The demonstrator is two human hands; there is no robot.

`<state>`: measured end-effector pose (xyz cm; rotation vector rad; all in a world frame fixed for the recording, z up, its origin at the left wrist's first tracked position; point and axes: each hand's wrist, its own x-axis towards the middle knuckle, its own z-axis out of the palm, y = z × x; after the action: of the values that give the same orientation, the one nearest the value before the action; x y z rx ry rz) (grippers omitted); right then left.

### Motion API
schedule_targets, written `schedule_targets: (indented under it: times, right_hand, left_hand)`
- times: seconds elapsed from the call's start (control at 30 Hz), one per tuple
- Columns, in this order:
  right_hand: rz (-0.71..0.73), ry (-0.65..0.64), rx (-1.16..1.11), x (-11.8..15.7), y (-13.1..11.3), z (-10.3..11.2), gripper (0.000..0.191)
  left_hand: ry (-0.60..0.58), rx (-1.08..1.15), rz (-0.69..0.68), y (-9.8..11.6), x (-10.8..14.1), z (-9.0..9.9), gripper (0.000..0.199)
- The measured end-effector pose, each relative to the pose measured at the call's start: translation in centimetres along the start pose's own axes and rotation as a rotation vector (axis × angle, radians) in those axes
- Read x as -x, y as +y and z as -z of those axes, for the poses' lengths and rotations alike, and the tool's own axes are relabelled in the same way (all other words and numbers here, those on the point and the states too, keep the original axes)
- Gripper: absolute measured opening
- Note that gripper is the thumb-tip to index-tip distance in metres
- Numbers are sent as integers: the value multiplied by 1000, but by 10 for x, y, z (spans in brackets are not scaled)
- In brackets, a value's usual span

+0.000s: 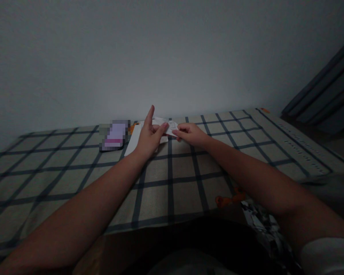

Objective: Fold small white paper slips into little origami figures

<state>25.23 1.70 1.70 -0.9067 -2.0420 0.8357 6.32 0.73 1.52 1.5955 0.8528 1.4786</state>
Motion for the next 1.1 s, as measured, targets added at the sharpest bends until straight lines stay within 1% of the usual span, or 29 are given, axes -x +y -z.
schedule_targets:
  times: [0.1, 0.2, 0.37, 0.47, 0.5, 0.53, 0.6, 0.7, 0.8, 0.9, 1.0, 1.07, 1.1]
  right_hand:
    - [7, -17, 41, 1, 1, 0, 39]
    - [5, -22, 40, 1, 1, -2, 40]
    - [9, 100, 5, 1, 0, -5, 32]
    - [40, 166, 61, 0, -2, -6, 28]
    - [63, 193, 90, 0, -3, -6, 26]
    - [86, 225, 121, 0, -3, -5, 23]
    - [126, 295, 184, 0, -4, -3, 17]
    - [179, 353, 273, -1, -2, 0, 9]
    - [234, 306, 376, -3, 1, 2, 4]
    - [285, 209, 425, -3, 4, 1, 4]
    - [331, 139, 422, -2, 4, -2, 15]
    - [327, 142, 388, -2, 4, -3, 22]
    - [310, 168, 354, -2, 4, -3, 23]
  left_hand:
    - [17, -25, 17, 2, 1, 0, 99]
    - [26, -1, 26, 7, 2, -1, 98]
    - [-1, 10, 38, 9, 2, 0, 98]
    - [-13, 50, 62, 2, 0, -1, 102]
    - [-11, 81, 75, -1, -1, -2, 107]
    - [-4, 120, 107, -4, -2, -2, 110]
    - [38, 195, 211, -8, -3, -4, 107]
    - [33, 257, 331, -8, -3, -7, 93]
    - [10, 321, 351, -5, -1, -10, 82]
    - [-4, 330, 332, -6, 0, -10, 80]
    - [-15, 274, 299, -10, -2, -7, 78]
    - [-29, 227, 271, -11, -3, -4, 78]
    - [-41, 201, 255, -11, -3, -2, 78]
